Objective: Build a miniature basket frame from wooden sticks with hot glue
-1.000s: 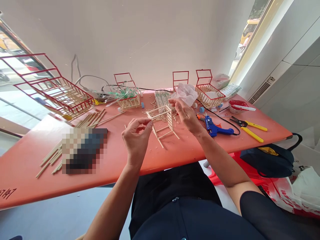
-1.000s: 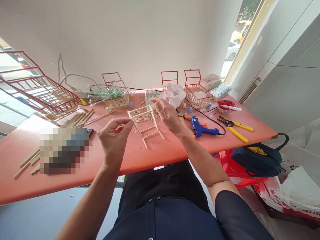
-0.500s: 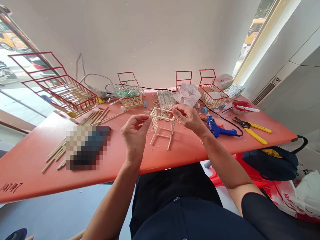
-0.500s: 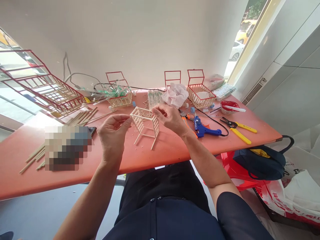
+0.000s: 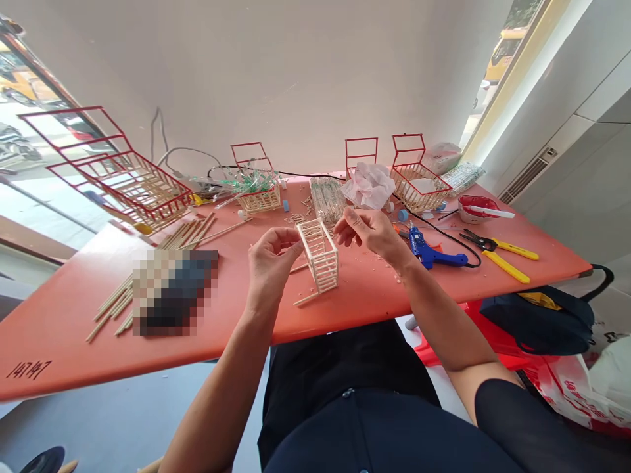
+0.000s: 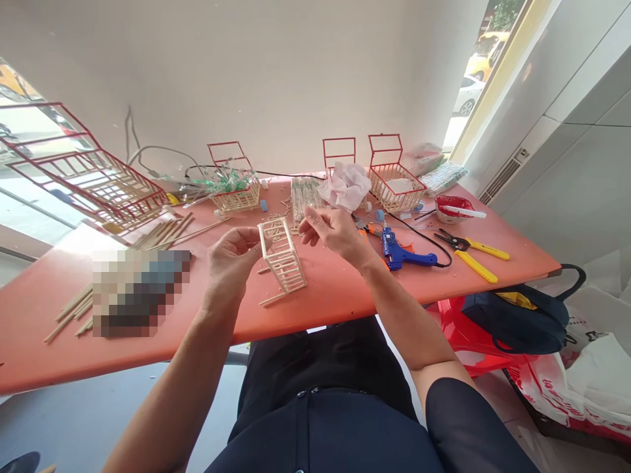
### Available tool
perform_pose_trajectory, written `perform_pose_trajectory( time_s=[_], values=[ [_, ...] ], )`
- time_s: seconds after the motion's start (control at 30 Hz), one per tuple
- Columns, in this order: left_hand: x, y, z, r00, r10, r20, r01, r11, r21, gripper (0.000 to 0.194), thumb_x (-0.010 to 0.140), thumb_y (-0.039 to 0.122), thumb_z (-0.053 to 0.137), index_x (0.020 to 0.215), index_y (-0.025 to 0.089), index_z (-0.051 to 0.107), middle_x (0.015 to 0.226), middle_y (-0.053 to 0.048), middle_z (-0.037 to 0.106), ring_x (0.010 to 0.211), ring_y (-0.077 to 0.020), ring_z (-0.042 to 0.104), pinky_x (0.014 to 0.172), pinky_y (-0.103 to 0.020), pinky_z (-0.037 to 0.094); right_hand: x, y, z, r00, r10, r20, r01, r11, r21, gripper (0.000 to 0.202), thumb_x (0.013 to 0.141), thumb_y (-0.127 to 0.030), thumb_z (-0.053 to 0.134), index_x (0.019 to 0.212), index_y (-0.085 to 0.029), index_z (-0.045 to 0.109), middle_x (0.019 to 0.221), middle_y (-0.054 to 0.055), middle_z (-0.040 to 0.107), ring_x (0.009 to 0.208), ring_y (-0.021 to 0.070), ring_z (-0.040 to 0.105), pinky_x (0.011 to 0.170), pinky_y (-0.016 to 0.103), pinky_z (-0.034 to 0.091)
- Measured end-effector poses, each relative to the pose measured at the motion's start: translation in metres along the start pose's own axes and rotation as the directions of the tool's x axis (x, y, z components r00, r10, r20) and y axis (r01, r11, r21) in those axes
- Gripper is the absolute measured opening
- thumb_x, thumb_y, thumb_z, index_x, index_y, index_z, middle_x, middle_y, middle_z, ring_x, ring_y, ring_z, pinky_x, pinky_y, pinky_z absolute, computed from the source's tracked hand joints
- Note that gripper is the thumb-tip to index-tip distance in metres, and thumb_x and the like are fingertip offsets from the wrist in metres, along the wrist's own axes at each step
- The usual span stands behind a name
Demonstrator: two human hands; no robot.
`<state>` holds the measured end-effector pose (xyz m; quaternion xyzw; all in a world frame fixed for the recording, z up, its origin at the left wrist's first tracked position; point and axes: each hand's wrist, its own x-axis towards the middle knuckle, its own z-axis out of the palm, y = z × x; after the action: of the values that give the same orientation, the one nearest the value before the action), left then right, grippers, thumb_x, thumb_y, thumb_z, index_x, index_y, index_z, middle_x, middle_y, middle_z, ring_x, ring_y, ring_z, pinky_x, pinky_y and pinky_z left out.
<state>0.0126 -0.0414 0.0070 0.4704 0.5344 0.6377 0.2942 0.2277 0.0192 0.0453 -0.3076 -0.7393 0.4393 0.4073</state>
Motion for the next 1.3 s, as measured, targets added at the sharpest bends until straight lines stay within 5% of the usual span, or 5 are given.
perform_pose_trajectory(
  time_s=[0.27, 0.57, 0.9, 1.13, 1.3],
  values=[
    [0.004, -0.007, -0.005, 0.999, 0.003, 0.044, -0.007, 0.996, 0.088, 0.023, 0.067, 0.038, 0.08, 0.081, 0.019, 0.079, 0.081, -0.003, 0.077, 0.077, -0.017, 0.071, 0.077, -0.03, 0.057, 0.003, 0.016, 0.005, 0.987, -0.113, 0.114, 0.135, 0.969, -0.208, 0.038, 0.097, -0.046, 0.072, 0.121, -0.018, 0.077, 0.123, 0.011, 0.08, 0.105, 0.0213, 0.073, 0.089, 0.033, 0.056],
    [0.017, 0.005, -0.007, 0.993, 0.009, 0.12, -0.028, 0.987, 0.159, 0.025, 0.064, 0.042, 0.085, 0.073, 0.019, 0.08, 0.066, 0.001, 0.069, 0.066, -0.015, 0.061, 0.067, -0.027, 0.049, -0.001, 0.01, 0.015, 0.969, -0.142, 0.203, 0.19, 0.953, -0.237, 0.037, 0.103, -0.049, 0.063, 0.088, -0.016, 0.069, 0.085, 0.003, 0.072, 0.079, 0.0158, 0.06, 0.075, 0.028, 0.045],
    [0.044, 0.014, -0.018, 0.931, -0.066, 0.359, 0.051, 0.997, 0.051, 0.043, 0.061, 0.049, 0.095, 0.088, 0.016, 0.086, 0.084, -0.01, 0.08, 0.074, -0.0187, 0.068, 0.067, -0.029, 0.054, 0.0, 0.007, 0.013, 0.97, -0.169, 0.177, 0.219, 0.922, -0.319, 0.044, 0.101, -0.059, 0.066, 0.085, -0.019, 0.059, 0.082, 0.002, 0.064, 0.074, 0.0145, 0.054, 0.071, 0.028, 0.042],
    [-0.005, 0.007, -0.066, 0.996, -0.049, 0.069, 0.052, 0.998, -0.045, 0.035, 0.081, 0.047, 0.086, 0.099, 0.018, 0.085, 0.096, -0.009, 0.08, 0.07, -0.0131, 0.067, 0.061, -0.025, 0.054, -0.005, 0.0, 0.017, 0.982, -0.159, 0.106, 0.186, 0.923, -0.337, 0.035, 0.098, -0.048, 0.069, 0.081, -0.02, 0.055, 0.076, -0.001, 0.059, 0.069, 0.0125, 0.048, 0.068, 0.028, 0.038],
    [-0.035, 0.003, -0.068, 0.99, -0.1, 0.102, 0.104, 0.994, -0.033, 0.039, 0.086, 0.044, 0.086, 0.117, 0.02, 0.083, 0.081, -0.004, 0.077, 0.07, -0.0136, 0.068, 0.07, -0.027, 0.058, -0.008, -0.005, 0.023, 0.987, -0.15, 0.048, 0.158, 0.926, -0.343, 0.033, 0.097, -0.048, 0.069, 0.083, -0.021, 0.055, 0.075, -0.001, 0.06, 0.067, 0.0127, 0.047, 0.068, 0.028, 0.038]
  ],
)
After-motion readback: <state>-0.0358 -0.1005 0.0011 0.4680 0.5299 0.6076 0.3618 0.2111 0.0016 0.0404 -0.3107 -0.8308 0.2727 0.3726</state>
